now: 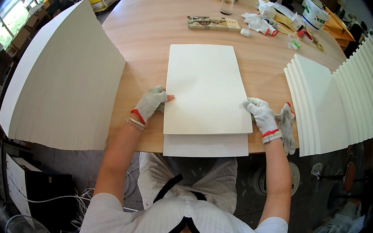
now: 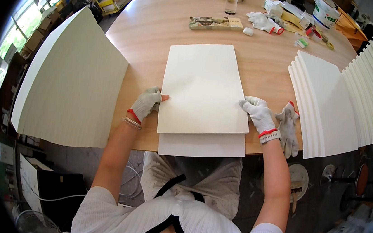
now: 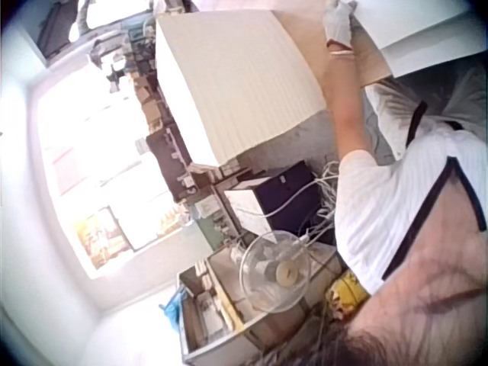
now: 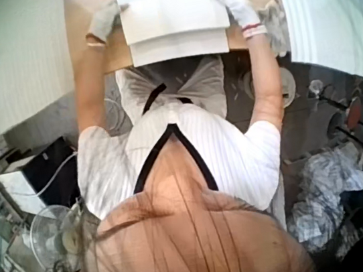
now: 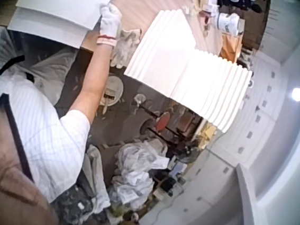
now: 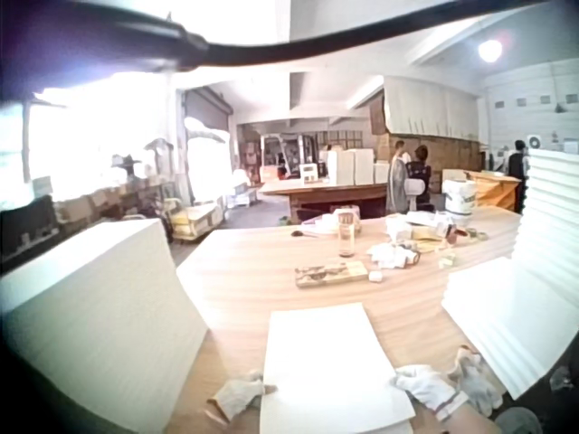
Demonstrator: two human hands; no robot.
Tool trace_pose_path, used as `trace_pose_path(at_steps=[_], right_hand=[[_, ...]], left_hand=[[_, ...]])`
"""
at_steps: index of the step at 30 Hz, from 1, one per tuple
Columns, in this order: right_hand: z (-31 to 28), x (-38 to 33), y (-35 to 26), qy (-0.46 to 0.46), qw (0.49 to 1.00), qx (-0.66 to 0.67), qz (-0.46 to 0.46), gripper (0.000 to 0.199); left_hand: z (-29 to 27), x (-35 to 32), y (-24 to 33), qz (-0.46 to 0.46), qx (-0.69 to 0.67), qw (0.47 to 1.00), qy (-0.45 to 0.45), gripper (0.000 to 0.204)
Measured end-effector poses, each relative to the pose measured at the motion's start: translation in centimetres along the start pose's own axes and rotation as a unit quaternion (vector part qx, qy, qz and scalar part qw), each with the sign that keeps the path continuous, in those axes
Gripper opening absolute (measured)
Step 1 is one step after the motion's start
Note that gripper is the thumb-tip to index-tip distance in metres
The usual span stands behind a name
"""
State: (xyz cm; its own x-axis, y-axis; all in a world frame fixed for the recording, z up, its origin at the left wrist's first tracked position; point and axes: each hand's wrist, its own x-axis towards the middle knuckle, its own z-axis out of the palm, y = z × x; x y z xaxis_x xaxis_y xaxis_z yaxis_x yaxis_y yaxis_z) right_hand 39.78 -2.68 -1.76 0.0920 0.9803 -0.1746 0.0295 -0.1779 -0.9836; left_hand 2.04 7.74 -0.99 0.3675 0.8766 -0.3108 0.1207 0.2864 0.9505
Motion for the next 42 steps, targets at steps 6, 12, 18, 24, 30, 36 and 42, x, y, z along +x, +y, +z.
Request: trace_pose_path(at_steps=[6, 12, 18, 24, 30, 36, 42], right_hand=[[0.5, 0.1, 0.5, 0.023, 0.999, -0.023, -0.015, 0.034], [0.5, -0.6, -1.0, 0.034, 0.992, -0.115, 0.024, 0.035], [0.7, -0.7, -1.4, 0.029, 0.99, -0.135, 0.01, 0.032], [0.9, -1.1, -2.5, 0.002, 0.987, -0.16, 0.0, 0.03], [0.8, -0.8, -1.7, 0.028, 0.972, -0.234, -0.015, 0.035], [1.9, -3.1, -2.7, 0.095, 0.941, -0.297, -0.133, 0.036], [2.8, -6.6, -3.0, -0.088, 0.918, -0.309, -0.231, 0.036]], left_hand=[[0.1, -0.5, 0.6, -0.009, 0.238, 0.968, 0.077, 0.051], [2.1, -10.1, -2.3, 0.16, 0.386, 0.897, 0.141, 0.051], [4.8, -14.1, -5.0, 0.208, 0.386, 0.883, 0.17, 0.059], [4.6, -13.9, -5.6, 0.216, 0.377, 0.886, 0.161, 0.056], [4.5, -13.9, -5.6, 0.226, 0.398, 0.875, 0.161, 0.056], [4.4, -13.7, -3.4, 0.296, 0.463, 0.828, 0.114, 0.07], [6.6, -13.2, 1.2, 0.336, 0.59, 0.734, -0.02, 0.091]])
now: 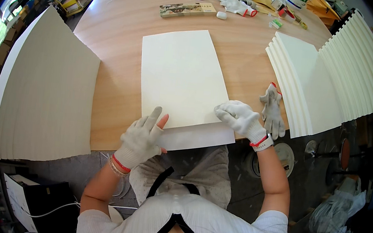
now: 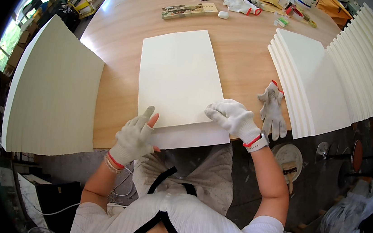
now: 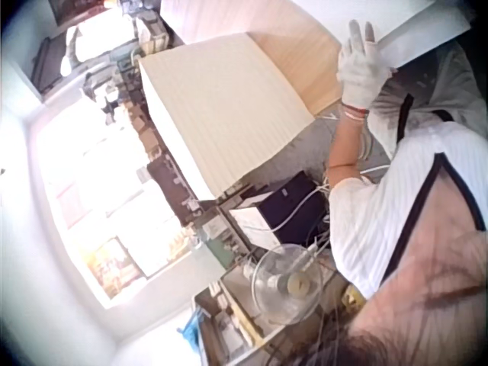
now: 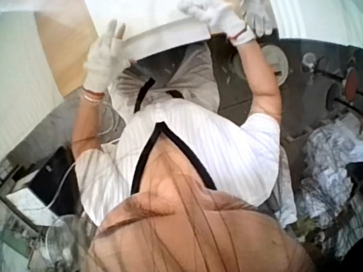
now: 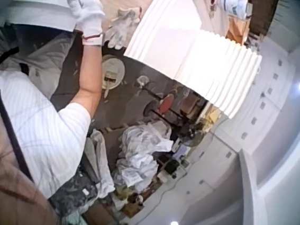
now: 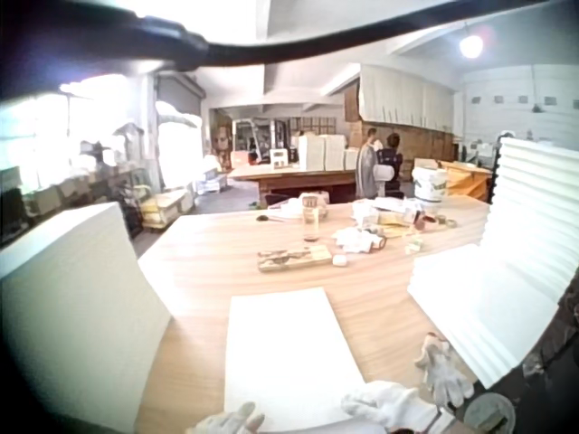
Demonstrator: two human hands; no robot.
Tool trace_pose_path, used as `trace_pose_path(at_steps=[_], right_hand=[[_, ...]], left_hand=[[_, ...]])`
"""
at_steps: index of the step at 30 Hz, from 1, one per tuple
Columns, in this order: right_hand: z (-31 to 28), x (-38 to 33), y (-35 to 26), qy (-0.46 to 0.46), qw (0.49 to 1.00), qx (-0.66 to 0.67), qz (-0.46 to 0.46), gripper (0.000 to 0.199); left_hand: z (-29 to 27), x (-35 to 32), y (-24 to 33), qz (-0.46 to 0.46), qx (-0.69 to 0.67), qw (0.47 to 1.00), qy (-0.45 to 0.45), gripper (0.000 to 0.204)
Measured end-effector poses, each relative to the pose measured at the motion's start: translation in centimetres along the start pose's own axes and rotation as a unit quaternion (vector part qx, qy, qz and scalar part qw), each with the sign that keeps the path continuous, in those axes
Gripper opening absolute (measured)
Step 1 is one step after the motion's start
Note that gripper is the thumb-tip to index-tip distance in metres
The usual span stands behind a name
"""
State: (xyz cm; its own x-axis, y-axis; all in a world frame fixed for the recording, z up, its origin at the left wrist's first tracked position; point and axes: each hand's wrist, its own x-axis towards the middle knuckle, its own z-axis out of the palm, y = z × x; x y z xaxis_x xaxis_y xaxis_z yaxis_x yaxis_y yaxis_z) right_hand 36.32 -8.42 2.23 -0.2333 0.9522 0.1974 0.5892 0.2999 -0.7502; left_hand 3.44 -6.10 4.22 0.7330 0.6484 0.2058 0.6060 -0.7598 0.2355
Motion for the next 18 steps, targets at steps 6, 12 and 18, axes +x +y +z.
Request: trace_pose_path(at_steps=[6, 12, 18], right_hand=[[-1.6, -0.4, 1.4, -0.053, 0.992, 0.112, 0.025, 0.036], [-1.3, -0.2, 0.1, -0.036, 0.983, 0.118, 0.139, 0.028], [1.6, 0.4, 0.1, 0.086, 0.978, -0.072, 0.174, 0.022]], left_hand=[[-1.0, 0.4, 1.1, 0.007, 0.038, 0.999, -0.031, 0.074], [1.5, 1.6, -3.7, -0.129, -0.193, 0.973, 0.017, 0.02], [0.8, 3.2, -2.6, -0.279, -0.179, 0.943, -0.023, 0.013]])
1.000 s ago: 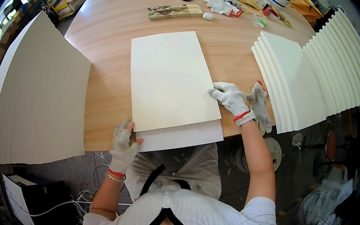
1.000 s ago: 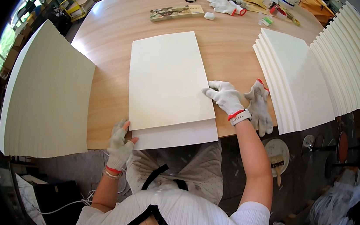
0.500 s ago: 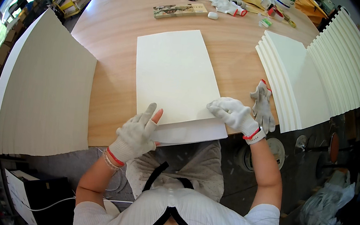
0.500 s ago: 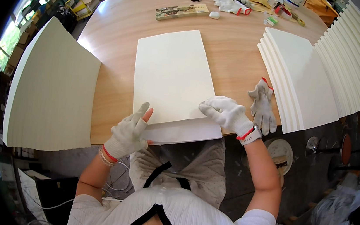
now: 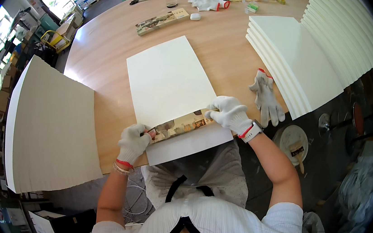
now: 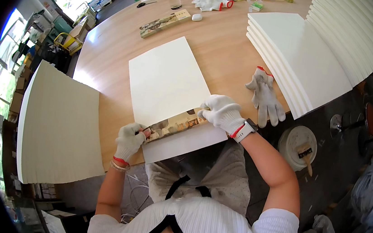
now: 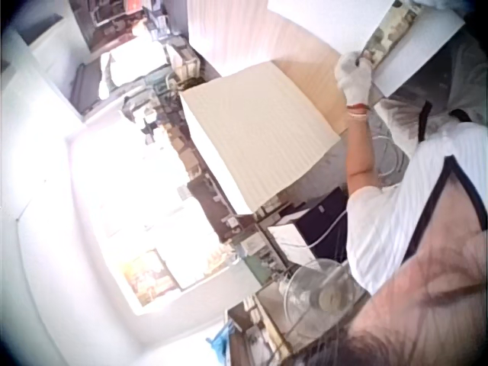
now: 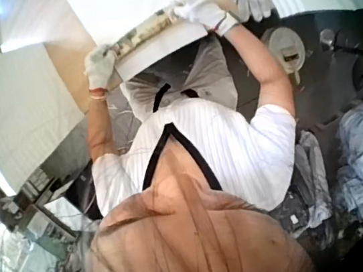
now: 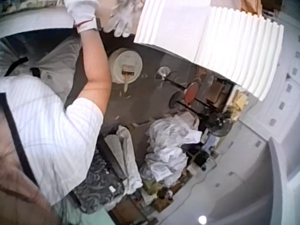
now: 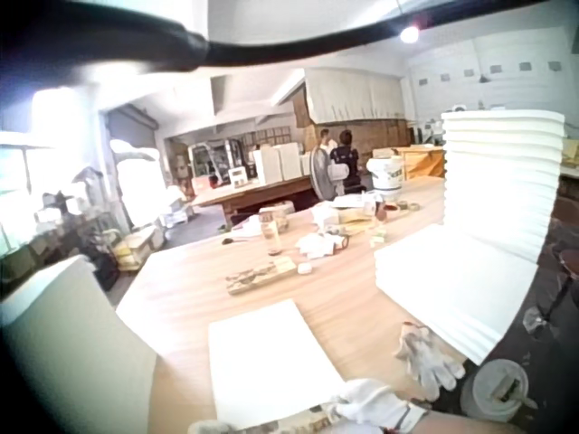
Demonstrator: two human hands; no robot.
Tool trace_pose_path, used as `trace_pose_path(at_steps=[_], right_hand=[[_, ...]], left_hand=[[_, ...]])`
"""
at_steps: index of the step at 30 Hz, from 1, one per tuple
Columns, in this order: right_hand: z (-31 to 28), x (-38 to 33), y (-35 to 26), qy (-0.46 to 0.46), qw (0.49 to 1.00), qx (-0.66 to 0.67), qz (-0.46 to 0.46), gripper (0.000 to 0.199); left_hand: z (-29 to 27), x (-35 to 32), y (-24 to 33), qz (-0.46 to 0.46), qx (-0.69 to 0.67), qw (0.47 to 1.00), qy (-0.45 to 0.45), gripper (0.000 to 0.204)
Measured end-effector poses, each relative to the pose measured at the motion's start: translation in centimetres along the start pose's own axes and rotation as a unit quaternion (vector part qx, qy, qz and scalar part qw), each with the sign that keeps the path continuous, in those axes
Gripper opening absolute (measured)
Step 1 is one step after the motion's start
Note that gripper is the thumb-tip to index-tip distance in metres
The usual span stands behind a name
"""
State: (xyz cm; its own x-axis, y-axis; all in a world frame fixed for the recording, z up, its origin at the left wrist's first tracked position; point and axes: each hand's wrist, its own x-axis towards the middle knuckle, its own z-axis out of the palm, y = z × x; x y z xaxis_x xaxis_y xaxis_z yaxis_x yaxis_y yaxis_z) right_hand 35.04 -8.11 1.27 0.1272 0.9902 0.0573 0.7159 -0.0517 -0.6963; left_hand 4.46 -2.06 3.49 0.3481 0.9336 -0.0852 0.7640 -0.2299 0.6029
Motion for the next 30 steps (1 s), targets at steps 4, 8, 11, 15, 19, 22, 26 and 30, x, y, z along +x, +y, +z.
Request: trace_pose_path(at_steps=[4, 8, 11, 15, 19, 22, 26, 30], right_hand=[[-0.2, 0.1, -0.1, -0.026, 0.999, -0.012, 0.04, 0.024], [-0.4, 0.8, 0.6, -0.002, 0.998, -0.02, 0.057, 0.034], [0.4, 1.4, 1.3, 0.004, 0.999, -0.029, 0.034, 0.037], [-4.2, -0.7, 4.1, 0.26, 0.94, -0.19, -0.115, 0.03], [-7.5, -4.4, 9.2, 0.138, 0.985, -0.082, 0.07, 0.026], [-5.7, -3.1, 0.7, 0.041, 0.969, 0.178, -0.167, 0.019], [6.4, -0.5, -5.8, -0.023, 0.9, -0.099, -0.423, 0.01], [14.6, -0.2, -11.0, 0.05, 0.874, -0.079, -0.476, 0.013]], left_hand=[[-0.6, 1.1, -0.1, -0.034, 0.024, 0.996, -0.078, 0.037], [-1.9, 4.1, 3.1, 0.234, 0.323, 0.916, -0.051, 0.092], [2.7, 9.1, 3.4, 0.533, 0.468, 0.701, -0.073, 0.098], [1.8, 8.6, 11.0, 0.373, 0.562, 0.661, -0.33, 0.1], [0.6, 9.0, 12.8, 0.417, 0.564, 0.618, -0.357, 0.111], [0.4, 9.9, 11.5, 0.462, 0.516, 0.633, -0.345, 0.112], [-0.4, 10.3, 12.6, 0.427, 0.508, 0.637, -0.391, 0.111], [0.9, 10.9, 11.4, 0.383, 0.476, 0.687, -0.394, 0.111]])
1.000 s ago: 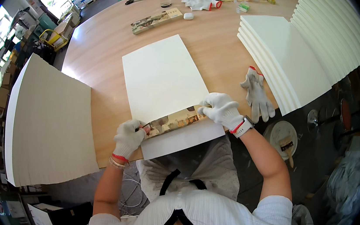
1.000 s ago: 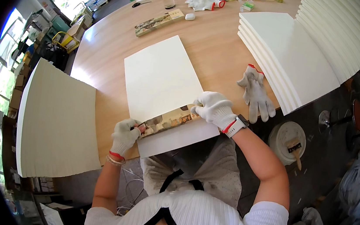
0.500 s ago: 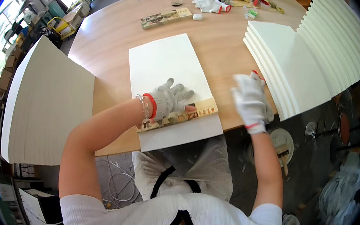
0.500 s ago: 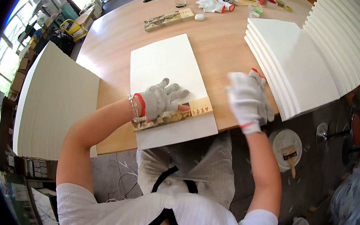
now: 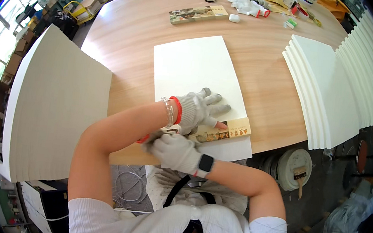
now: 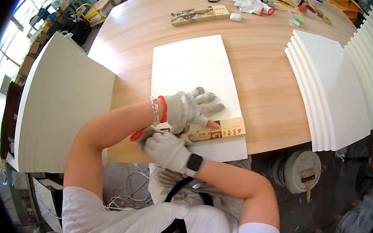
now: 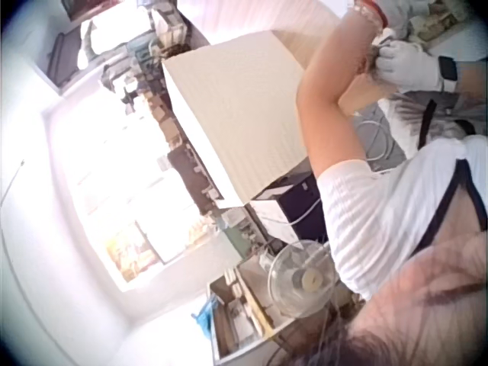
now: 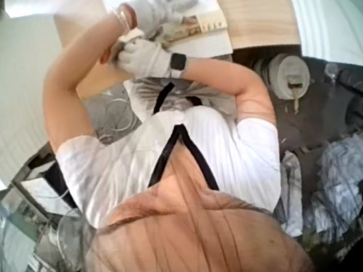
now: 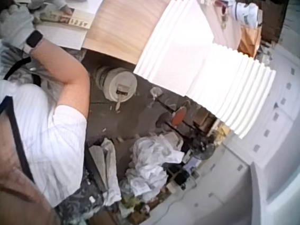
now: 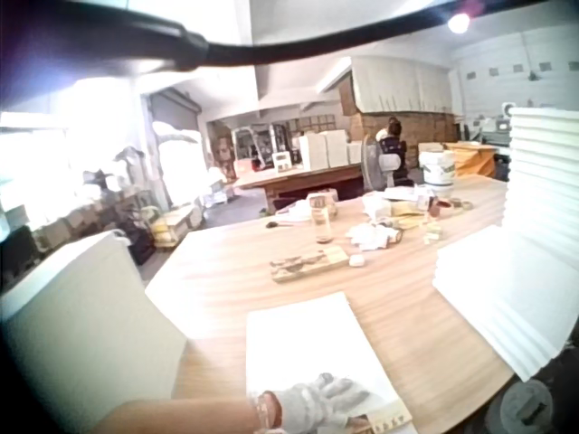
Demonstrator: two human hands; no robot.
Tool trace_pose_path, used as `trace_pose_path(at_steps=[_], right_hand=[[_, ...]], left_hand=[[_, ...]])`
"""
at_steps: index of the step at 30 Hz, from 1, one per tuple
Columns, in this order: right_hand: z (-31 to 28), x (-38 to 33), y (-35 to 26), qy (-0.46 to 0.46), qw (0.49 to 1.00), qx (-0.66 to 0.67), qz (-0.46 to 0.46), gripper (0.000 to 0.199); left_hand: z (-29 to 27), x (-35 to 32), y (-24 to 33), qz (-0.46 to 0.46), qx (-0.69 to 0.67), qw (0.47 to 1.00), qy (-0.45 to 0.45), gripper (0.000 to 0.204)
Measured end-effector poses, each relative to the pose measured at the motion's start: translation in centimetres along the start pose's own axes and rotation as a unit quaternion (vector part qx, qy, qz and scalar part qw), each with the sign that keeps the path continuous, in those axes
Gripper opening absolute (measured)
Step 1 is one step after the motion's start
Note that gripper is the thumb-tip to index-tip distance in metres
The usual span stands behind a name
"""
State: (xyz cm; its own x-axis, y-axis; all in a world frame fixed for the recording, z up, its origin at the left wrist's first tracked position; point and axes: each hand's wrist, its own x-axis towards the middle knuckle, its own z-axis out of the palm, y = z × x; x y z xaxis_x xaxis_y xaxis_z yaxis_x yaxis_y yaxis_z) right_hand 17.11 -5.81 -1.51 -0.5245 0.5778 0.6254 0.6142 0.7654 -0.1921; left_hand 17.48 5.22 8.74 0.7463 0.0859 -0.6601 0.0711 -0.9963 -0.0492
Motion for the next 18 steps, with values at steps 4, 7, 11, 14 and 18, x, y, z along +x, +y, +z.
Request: trace_pose_path(at_steps=[4, 7, 11, 14, 18], right_hand=[[0.4, 0.0, -0.4, -0.089, 0.996, -0.024, 0.009, 0.012], [-5.1, -3.2, 2.4, -0.041, 0.999, -0.03, 0.002, 0.01], [-16.7, -14.9, 10.1, -0.076, 0.963, -0.222, 0.129, 0.013], [-20.0, -16.4, 12.0, -0.064, 0.894, -0.273, 0.35, 0.024], [-15.8, -11.3, 10.4, 0.11, 0.905, -0.05, 0.408, 0.034]], left_hand=[[-0.5, -0.1, 0.4, -0.002, 0.027, 0.999, -0.024, 0.102], [0.9, 0.3, -0.2, 0.029, 0.031, 0.999, 0.034, 0.116], [-0.8, -0.6, 0.6, 0.002, 0.053, 0.998, -0.028, 0.123], [0.8, -0.4, 0.1, 0.03, 0.08, 0.995, 0.046, 0.119], [-0.1, -1.9, 1.0, 0.005, 0.094, 0.994, 0.063, 0.1]])
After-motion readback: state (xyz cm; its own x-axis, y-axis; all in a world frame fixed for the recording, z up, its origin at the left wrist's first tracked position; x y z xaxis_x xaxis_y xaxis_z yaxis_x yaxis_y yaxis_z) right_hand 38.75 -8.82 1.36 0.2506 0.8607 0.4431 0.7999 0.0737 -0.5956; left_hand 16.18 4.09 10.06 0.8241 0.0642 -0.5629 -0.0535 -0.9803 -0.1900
